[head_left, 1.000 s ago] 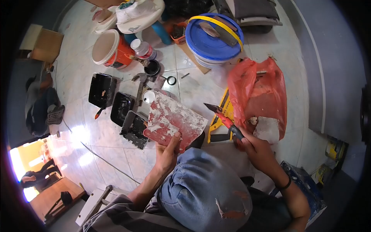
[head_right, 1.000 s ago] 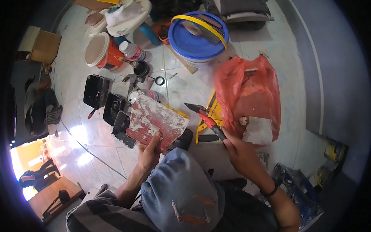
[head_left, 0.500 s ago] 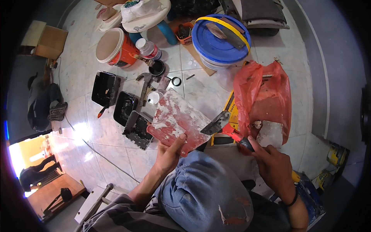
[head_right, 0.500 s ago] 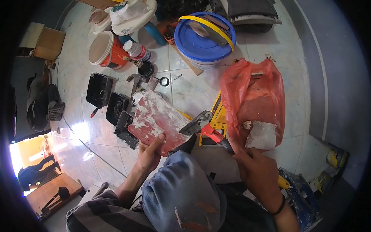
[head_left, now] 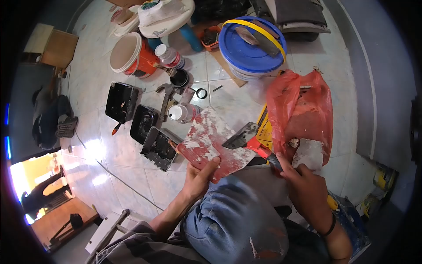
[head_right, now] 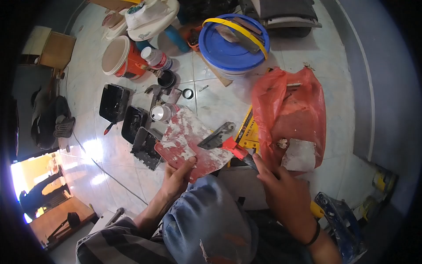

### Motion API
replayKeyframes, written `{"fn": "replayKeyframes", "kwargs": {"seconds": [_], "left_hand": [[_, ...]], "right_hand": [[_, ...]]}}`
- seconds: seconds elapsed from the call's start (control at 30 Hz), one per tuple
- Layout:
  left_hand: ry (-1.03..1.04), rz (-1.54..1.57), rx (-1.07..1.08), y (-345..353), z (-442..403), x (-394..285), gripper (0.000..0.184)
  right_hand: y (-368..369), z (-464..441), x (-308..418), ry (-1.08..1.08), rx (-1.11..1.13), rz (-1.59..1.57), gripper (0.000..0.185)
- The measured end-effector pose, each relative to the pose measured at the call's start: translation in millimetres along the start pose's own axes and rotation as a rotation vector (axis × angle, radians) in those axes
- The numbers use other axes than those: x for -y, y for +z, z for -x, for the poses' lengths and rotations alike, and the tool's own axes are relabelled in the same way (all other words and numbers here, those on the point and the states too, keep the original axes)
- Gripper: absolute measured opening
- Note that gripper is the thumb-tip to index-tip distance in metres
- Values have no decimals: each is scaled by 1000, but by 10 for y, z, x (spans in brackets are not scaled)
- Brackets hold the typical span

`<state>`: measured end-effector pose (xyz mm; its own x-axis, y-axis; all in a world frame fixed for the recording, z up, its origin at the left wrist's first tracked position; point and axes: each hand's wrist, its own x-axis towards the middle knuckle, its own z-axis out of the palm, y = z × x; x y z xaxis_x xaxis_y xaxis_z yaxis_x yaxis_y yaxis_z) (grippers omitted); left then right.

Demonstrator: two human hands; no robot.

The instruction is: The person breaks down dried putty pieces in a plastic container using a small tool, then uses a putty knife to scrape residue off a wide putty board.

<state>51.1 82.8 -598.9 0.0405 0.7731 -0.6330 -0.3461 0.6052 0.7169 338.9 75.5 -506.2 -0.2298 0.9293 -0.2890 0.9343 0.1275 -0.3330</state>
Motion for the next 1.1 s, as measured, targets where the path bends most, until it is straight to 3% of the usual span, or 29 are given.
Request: {"fn": "replayKeyframes", "kwargs": {"seconds": [0.1,0.13,0.27,0.4,0.73,1.1], "left_hand": [[-36,-17,-103,245,89,-50,12],[-84,-78,3,87,61,-47,16],[-20,65,-18,75,35,17,16],[-95,-66,31,101,53,-32,17],[-64,21,-12,-9,-18,125,16],[-151,-72,134,-160,-70,141,14]], "right_hand": [[-2,-58,35,20,21,10,47],[14,-62,15,14,14,-10,48],[10,-51,29,25,59,18,49],[0,-61,53,28,28,2,49],[172,-70,7,8,80,-31,49],[274,-243,103,27,50,-202,48]]}}
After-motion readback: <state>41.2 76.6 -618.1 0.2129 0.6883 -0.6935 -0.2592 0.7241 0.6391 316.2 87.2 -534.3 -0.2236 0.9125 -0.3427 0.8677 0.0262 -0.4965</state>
